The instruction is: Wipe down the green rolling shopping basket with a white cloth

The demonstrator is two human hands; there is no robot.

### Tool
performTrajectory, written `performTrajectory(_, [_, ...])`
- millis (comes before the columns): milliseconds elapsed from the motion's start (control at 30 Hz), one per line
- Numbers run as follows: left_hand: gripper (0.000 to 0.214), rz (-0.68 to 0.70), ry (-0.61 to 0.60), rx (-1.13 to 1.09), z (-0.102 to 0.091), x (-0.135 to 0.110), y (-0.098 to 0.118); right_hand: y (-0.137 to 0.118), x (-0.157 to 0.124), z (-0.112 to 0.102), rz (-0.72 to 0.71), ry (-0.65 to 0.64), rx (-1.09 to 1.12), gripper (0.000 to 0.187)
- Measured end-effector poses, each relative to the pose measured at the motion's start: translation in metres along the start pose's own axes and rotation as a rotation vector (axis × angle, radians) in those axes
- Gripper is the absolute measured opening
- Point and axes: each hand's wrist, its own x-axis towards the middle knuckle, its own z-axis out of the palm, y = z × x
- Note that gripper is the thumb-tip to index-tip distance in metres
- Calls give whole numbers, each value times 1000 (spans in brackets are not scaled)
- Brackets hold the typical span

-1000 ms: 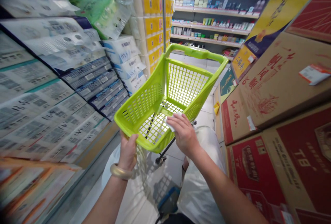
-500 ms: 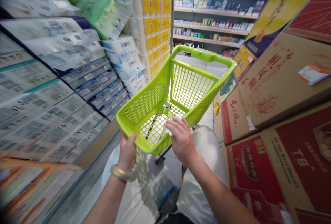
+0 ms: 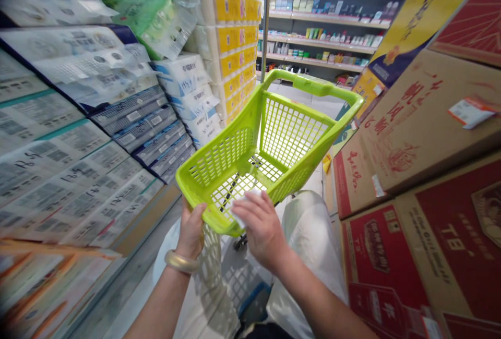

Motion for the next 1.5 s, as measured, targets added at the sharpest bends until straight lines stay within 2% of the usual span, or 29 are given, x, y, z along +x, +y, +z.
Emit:
performTrajectory(67, [69,-11,-14,-20,0,0,1,-12,-5,4,-128,-91,50,39])
performTrajectory(133, [69,-6,-23,-19,-1,0,1,-12,-7,4,-163,-115,70,40])
performTrajectory(267, [69,16,-18,-10,-2,1,0,13,-1,-5,31,29,17,40])
performTrajectory(367, [69,13,2,-28,-2,1,-1,15,2,-6,107,96,-1,39])
performTrajectory(500, [68,-13,-9,-62,-2,1,-1,-6,-5,3,-120,-84,64,40])
performTrajectory(567, [69,-29,-8,-67,-2,1,-1,-9,-7,5,-169,-113,71,41])
performTrajectory(733, [72,-17,1,-50,-1,1,1,6,-2,0,27,45,7,40])
performTrajectory(800, [72,-8,0,-48,-2,1,0,5,-1,0,20,46,15,39])
performTrajectory(900, [71,4,-24,-48,-4,2,-2,-2,-4,2,-116,-65,60,40])
performTrajectory(967, [70,16,-36,-37,-5,2,-3,-2,-5,2,-156,-105,68,41])
performTrajectory(1100, [72,35,-22,-24,-4,1,-2,7,-1,-2,-4,8,22,40])
performTrajectory(1167, [73,15,-12,-39,-3,1,-1,7,0,-2,15,28,25,40])
performTrajectory(1333, [69,-4,-15,-38,-3,1,0,1,-3,-2,-170,-127,80,40])
performTrajectory(1500, [70,4,-13,-39,-3,1,0,10,1,-4,3,17,20,40])
